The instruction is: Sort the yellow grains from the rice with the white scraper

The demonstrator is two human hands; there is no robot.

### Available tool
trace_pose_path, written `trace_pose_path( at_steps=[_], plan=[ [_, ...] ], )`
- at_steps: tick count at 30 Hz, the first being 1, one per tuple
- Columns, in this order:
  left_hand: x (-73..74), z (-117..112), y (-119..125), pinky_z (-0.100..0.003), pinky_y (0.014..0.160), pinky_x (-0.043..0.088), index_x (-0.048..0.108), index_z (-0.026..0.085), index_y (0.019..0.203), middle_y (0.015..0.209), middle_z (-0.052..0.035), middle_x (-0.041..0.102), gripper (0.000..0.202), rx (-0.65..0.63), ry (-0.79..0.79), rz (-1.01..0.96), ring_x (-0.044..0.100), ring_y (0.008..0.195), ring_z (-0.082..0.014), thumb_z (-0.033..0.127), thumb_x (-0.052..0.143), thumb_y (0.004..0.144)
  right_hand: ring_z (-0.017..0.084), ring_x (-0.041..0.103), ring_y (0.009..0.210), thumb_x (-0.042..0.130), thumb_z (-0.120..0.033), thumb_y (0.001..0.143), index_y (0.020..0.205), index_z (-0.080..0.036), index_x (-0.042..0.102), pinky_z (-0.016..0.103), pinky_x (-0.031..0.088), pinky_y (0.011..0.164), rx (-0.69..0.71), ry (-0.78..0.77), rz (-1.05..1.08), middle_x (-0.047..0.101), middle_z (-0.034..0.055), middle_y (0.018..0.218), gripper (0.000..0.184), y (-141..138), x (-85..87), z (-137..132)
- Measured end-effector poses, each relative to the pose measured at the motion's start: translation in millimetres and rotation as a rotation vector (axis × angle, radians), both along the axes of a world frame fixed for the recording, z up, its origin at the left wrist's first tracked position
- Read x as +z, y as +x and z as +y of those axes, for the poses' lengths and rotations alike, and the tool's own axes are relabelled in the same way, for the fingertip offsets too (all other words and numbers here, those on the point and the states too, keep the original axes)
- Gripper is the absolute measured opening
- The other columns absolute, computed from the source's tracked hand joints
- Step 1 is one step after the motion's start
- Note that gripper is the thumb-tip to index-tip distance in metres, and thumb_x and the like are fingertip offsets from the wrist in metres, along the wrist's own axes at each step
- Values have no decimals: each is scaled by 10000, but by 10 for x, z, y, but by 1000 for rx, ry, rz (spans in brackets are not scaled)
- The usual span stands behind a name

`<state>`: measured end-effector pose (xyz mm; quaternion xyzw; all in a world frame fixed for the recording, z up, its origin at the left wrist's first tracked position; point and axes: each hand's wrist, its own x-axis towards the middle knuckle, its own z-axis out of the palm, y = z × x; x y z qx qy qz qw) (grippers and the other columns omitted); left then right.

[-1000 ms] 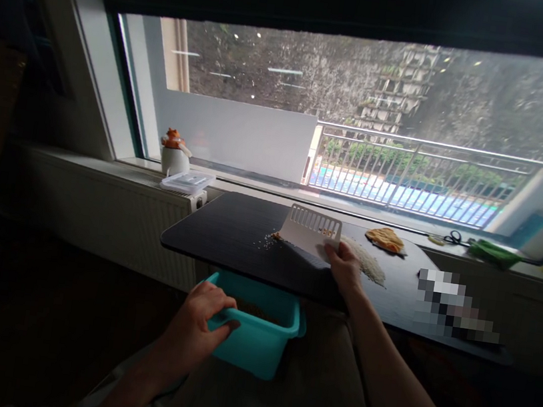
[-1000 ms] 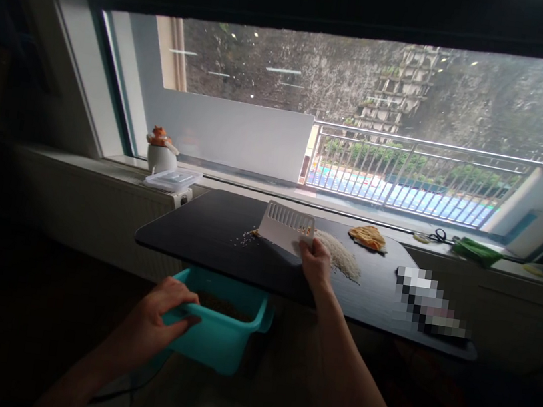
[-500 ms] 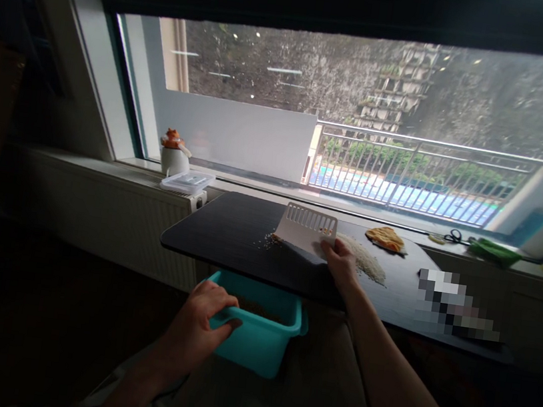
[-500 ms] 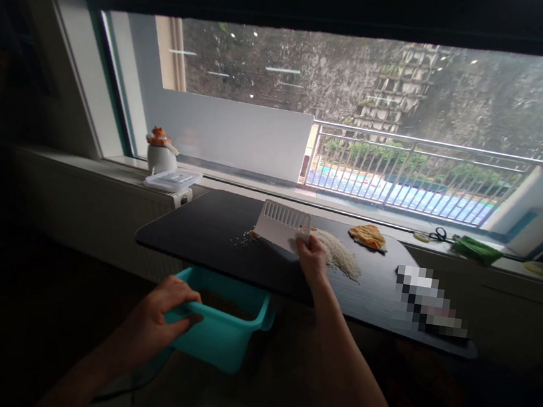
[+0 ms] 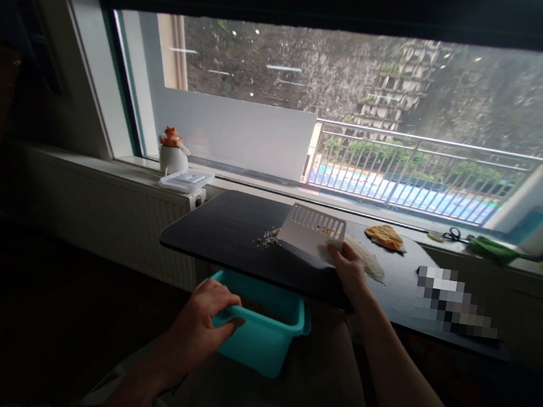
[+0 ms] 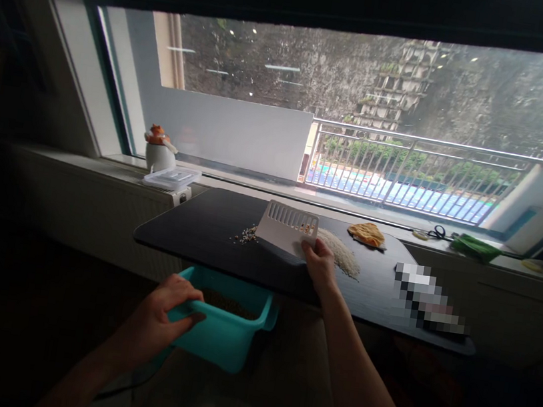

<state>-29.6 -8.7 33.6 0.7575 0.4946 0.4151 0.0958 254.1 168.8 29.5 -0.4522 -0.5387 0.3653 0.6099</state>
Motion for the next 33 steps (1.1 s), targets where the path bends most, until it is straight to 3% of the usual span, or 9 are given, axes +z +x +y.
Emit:
trace_pose_path(
  at_steps=[14,21,30,33],
  plan=[
    [2,7,-52,-342,754,516,655,222,789,751,13,634,130,25,16,3,595,795,-195,99,651,747,262,687,767,796,-472,558,851,-215,726,390,561,716,52,-59,38,747,36,829,396,-60,108,-212],
    [-26,-35,-191,-340,750,512,656,229,795,770,3,643,96,70,18,24,600,805,-203,137,658,766,287,686,849,798,-511,587,880,-233,745,427,554,786,232,-90,-12,754,53,913,407,-189,30,-363],
    [-86,-111,-595,-358,771,490,671,231,825,768,-8,649,48,170,54,34,588,829,-224,207,641,797,249,684,768,795,-555,559,821,-209,727,387,548,749,286,-54,18,751,43,816,440,-768,52,-383],
    [-100,-112,-634,-350,762,497,679,233,830,784,-11,658,58,190,58,28,592,836,-225,203,647,793,251,688,806,784,-539,597,867,-210,739,391,548,775,372,-64,-25,757,50,882,428,-780,49,-427]
  ],
)
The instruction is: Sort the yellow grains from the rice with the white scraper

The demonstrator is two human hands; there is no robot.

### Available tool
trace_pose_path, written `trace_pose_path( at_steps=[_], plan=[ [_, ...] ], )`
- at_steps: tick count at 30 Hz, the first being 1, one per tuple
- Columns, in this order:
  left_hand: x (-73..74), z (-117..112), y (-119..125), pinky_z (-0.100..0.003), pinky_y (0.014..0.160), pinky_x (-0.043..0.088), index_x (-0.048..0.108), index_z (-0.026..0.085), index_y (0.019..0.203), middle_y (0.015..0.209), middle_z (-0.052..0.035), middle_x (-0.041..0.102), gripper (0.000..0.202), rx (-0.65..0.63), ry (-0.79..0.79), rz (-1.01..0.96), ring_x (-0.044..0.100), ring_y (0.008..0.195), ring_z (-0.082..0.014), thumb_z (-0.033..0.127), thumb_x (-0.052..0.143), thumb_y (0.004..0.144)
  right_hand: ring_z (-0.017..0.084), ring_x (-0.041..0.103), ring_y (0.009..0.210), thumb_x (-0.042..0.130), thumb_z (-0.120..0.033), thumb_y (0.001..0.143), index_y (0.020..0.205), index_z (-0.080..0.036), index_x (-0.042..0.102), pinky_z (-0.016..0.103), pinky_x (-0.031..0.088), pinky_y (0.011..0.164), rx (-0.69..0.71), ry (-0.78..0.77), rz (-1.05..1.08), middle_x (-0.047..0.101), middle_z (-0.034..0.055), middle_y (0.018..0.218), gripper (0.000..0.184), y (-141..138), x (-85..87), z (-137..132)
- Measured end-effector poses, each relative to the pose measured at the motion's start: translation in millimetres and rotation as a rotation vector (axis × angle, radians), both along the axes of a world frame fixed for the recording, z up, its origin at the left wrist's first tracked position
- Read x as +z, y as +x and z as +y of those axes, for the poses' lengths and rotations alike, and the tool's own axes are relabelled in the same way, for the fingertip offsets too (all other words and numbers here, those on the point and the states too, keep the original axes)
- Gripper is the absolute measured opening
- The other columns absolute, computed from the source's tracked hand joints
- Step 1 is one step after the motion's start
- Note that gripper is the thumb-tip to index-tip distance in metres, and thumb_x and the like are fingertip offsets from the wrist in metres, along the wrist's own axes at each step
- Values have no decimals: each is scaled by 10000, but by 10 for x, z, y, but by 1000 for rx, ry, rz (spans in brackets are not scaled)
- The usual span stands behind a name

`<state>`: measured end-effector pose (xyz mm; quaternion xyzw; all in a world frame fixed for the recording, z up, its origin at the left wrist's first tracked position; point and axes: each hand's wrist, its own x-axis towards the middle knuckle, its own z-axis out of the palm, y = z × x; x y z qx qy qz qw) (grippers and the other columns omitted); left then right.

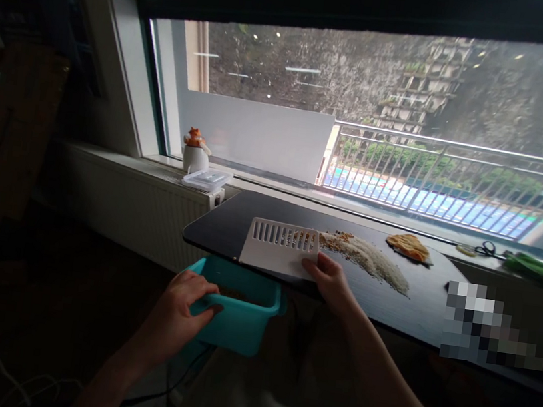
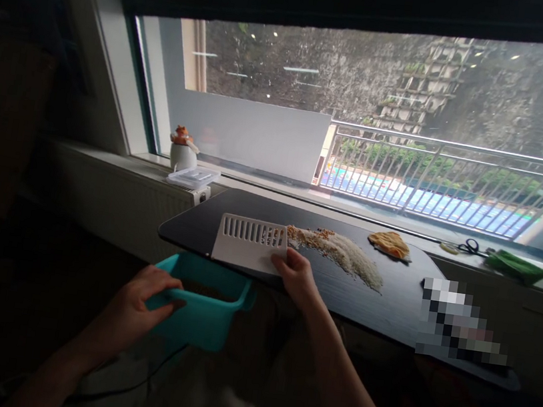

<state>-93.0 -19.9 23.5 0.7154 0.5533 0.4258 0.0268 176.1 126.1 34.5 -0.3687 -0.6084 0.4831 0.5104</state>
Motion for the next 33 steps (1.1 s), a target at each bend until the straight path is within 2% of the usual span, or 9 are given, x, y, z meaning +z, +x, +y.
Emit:
trace_pose_path(
  at_steps=[2,6,9,14,19,24,29,33],
  plan=[
    [-7,-1,6,-347,764,500,685,231,835,797,-16,661,60,7,0,-5,594,841,-225,209,657,787,245,686,799,783,-528,610,879,-209,740,382,548,771,-24,20,10,756,48,878,420,115,7,8],
    [5,-4,90,-347,773,490,679,234,821,785,-7,656,41,-15,-7,-4,589,836,-224,219,665,786,226,675,737,781,-521,604,879,-203,729,358,546,729,-297,66,82,743,30,810,425,440,35,131],
    [31,8,192,-341,771,480,665,240,814,783,3,647,33,-55,-24,2,580,838,-218,211,657,802,218,672,709,786,-510,588,885,-188,724,345,548,698,-389,66,77,737,29,793,442,595,30,234],
    [52,67,318,-353,794,469,653,239,827,789,7,645,43,-102,-45,8,576,847,-217,200,659,808,204,661,686,770,-480,599,844,-185,721,327,536,676,-400,88,23,723,18,744,386,639,-60,335],
    [45,98,328,-377,821,458,657,229,830,802,1,649,51,-105,-47,1,576,849,-223,200,674,791,201,665,697,767,-460,612,853,-201,720,328,539,689,-373,78,23,725,7,758,357,664,-123,356],
    [59,89,338,-384,810,455,656,225,827,787,2,643,51,-108,-49,-4,572,841,-226,191,667,791,203,670,712,775,-447,597,881,-207,719,333,540,708,-340,32,101,733,10,799,376,664,-76,328],
    [74,90,371,-387,809,452,650,229,816,774,5,640,43,-120,-60,-4,564,837,-227,192,661,798,211,659,692,796,-451,549,824,-203,722,347,536,689,-339,15,82,723,14,757,377,624,-24,293],
    [71,95,382,-375,797,459,649,231,816,777,3,634,35,-124,-71,-9,564,844,-226,200,657,805,237,675,749,805,-474,544,831,-221,732,381,549,733,-287,-14,77,736,24,807,390,617,6,205]
  ],
)
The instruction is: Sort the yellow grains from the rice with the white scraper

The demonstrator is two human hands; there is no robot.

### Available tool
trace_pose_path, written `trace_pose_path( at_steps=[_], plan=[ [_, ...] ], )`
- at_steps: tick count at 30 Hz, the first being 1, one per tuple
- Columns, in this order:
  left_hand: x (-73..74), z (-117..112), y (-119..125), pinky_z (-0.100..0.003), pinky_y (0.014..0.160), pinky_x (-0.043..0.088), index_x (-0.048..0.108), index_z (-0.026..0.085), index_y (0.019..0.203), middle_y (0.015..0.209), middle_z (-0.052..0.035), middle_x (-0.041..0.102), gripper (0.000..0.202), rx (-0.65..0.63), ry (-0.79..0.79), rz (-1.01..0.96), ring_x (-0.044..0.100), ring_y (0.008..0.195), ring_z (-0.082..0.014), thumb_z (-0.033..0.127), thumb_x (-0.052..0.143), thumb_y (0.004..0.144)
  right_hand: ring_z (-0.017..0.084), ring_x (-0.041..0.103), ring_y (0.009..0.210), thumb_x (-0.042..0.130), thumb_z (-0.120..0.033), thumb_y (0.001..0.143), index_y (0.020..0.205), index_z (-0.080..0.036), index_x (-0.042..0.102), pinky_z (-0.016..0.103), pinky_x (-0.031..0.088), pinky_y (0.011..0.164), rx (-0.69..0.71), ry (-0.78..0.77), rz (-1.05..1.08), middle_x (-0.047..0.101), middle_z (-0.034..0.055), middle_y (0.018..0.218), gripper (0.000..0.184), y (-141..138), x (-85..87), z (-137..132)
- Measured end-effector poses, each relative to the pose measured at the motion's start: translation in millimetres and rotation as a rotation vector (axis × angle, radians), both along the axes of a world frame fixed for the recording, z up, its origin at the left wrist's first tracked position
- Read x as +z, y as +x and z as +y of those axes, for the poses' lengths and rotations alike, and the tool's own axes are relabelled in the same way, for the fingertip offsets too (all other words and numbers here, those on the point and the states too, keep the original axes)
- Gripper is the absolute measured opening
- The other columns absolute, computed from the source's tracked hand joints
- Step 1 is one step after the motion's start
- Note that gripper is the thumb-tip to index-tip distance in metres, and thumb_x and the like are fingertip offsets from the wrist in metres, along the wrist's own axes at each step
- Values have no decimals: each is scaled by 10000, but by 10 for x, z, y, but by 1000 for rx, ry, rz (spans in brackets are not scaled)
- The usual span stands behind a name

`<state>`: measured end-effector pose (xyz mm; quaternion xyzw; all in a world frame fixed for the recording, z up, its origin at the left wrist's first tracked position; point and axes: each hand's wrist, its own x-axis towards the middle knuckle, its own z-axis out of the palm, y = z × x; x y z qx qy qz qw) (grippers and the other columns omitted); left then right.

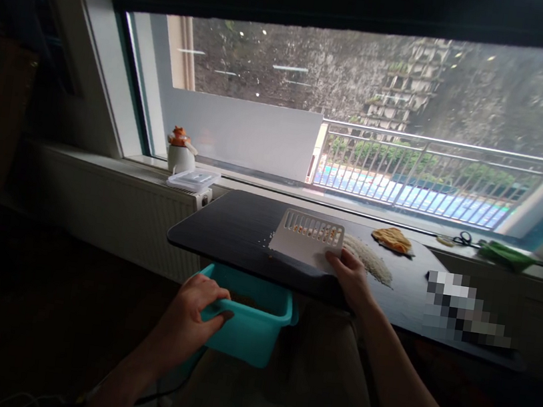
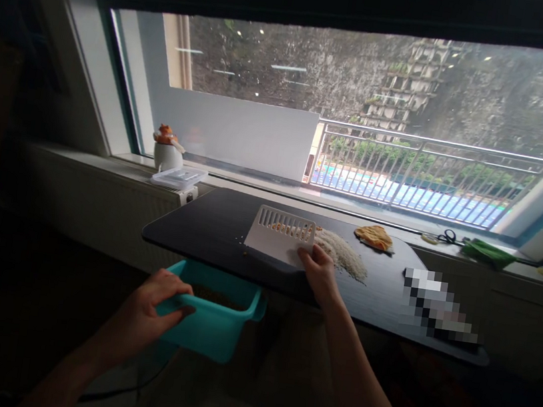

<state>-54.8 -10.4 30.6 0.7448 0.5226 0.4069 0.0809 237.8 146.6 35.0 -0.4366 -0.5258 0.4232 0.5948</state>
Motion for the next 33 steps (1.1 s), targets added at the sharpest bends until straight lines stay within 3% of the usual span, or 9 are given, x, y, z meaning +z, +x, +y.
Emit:
trace_pose_path(
  at_steps=[9,13,17,23,33],
  plan=[
    [-2,-23,36,-351,774,476,655,223,808,786,1,632,76,-1,7,-9,581,834,-216,156,679,781,267,692,860,802,-490,609,935,-220,750,405,550,818,160,-32,-49,754,52,926,426,137,-68,-223],
    [14,-35,142,-348,785,487,658,217,798,771,7,637,130,-15,15,-7,592,823,-210,104,695,745,242,691,824,790,-483,614,935,-218,739,383,549,800,1,25,12,750,39,902,420,199,-36,-150],
    [39,-51,238,-350,789,500,653,216,789,773,9,628,147,-38,3,-21,597,818,-204,85,693,737,214,674,740,746,-515,630,921,-186,711,361,543,736,-152,91,-32,732,33,822,440,189,-17,120],
    [18,-38,251,-391,842,497,652,221,799,779,6,634,105,-62,3,-29,593,816,-206,124,672,761,205,652,730,722,-511,641,861,-185,694,361,529,745,-163,123,-127,705,16,760,394,120,-78,407],
    [39,-27,251,-387,842,496,653,226,801,770,4,639,66,-61,-7,-29,595,815,-214,168,669,776,228,677,760,731,-536,634,882,-224,711,357,545,732,-114,107,-110,741,34,831,398,247,-42,316]
  ],
)
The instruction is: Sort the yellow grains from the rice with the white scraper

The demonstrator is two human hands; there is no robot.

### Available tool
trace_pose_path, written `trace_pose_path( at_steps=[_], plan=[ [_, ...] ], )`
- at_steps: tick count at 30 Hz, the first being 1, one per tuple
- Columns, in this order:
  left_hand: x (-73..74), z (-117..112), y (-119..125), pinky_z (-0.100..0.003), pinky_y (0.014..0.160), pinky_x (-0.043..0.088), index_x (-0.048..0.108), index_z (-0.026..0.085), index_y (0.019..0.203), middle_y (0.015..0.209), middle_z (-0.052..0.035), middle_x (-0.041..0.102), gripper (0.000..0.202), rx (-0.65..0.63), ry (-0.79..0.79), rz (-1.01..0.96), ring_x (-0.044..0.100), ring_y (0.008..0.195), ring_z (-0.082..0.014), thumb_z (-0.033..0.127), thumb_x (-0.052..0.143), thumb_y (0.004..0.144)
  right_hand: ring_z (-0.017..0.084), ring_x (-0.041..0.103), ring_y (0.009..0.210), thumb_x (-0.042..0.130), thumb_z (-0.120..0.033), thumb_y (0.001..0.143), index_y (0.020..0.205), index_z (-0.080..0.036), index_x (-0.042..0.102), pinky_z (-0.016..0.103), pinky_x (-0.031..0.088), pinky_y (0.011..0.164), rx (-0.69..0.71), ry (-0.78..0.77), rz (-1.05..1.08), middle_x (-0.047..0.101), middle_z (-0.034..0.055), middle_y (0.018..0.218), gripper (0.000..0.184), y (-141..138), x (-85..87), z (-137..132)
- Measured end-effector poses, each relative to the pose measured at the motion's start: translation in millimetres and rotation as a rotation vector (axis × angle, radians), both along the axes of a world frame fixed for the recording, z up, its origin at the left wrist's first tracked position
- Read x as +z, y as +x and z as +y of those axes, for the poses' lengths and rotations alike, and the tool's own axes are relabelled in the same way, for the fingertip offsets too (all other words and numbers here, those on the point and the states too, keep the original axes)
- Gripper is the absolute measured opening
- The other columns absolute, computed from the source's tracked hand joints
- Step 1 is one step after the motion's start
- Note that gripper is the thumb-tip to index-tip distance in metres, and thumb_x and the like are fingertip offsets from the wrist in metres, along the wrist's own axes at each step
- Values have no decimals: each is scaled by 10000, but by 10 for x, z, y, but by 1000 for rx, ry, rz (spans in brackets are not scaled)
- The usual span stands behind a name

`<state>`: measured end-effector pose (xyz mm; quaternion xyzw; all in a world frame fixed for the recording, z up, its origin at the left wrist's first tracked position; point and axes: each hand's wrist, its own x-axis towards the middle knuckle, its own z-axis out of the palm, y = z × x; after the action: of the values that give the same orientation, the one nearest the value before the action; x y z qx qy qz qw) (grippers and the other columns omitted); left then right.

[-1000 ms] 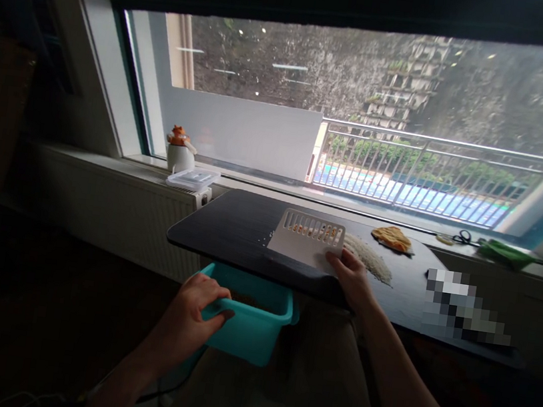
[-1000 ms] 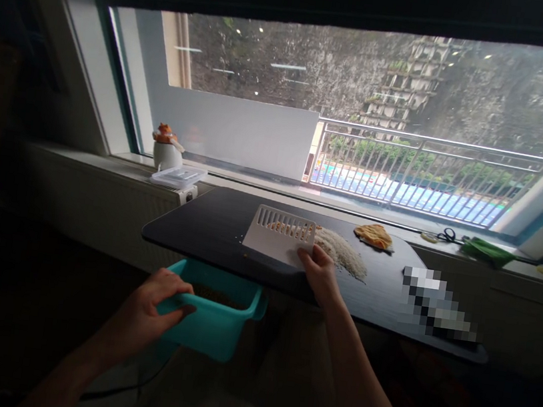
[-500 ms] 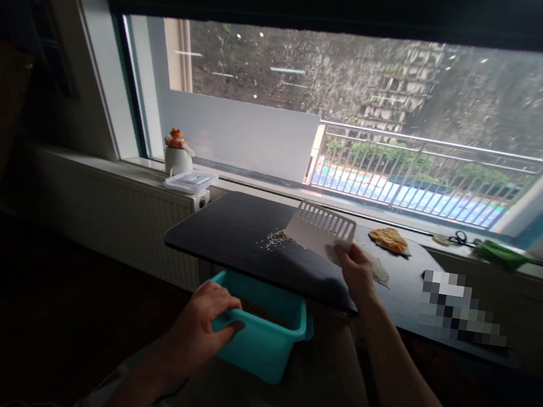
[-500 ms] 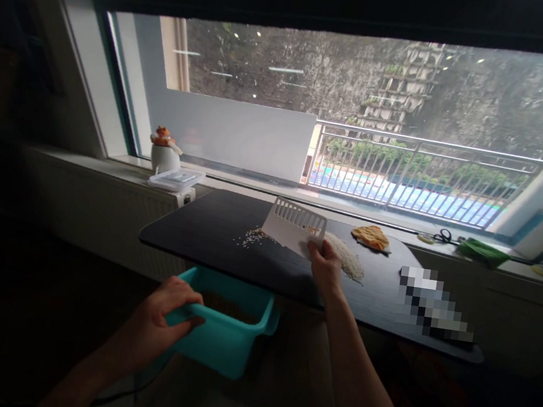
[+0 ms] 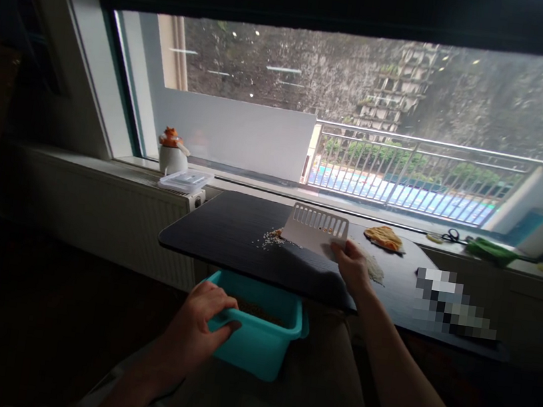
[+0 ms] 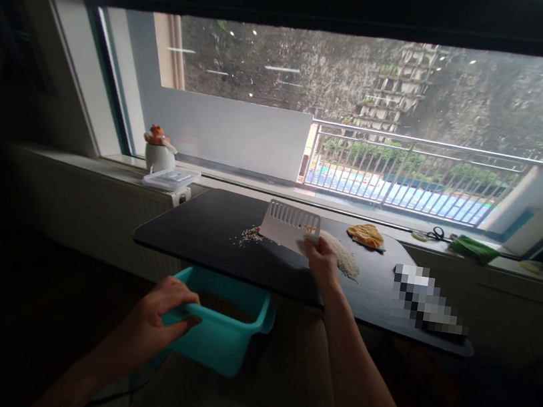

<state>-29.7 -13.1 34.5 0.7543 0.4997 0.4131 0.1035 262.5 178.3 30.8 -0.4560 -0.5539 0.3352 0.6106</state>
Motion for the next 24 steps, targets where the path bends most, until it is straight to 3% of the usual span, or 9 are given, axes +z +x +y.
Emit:
trace_pose_path(
  at_steps=[10,18,24],
  plan=[
    [-19,18,-17,-399,859,482,654,221,804,771,4,644,72,-8,7,4,587,812,-210,154,665,779,222,681,720,760,-537,560,837,-189,702,359,546,716,10,-36,45,731,27,770,449,-134,14,26],
    [9,12,56,-366,817,506,657,219,784,760,5,642,86,-7,12,-6,602,801,-203,137,672,759,220,687,710,775,-498,560,843,-211,710,346,554,695,-28,-54,77,742,22,777,409,99,77,-150],
    [-9,30,57,-362,803,510,660,216,786,763,0,644,77,-19,15,-20,605,806,-207,143,672,764,224,688,759,772,-531,604,913,-188,731,349,548,716,-15,-55,8,753,41,851,464,234,-22,-376]
  ],
)
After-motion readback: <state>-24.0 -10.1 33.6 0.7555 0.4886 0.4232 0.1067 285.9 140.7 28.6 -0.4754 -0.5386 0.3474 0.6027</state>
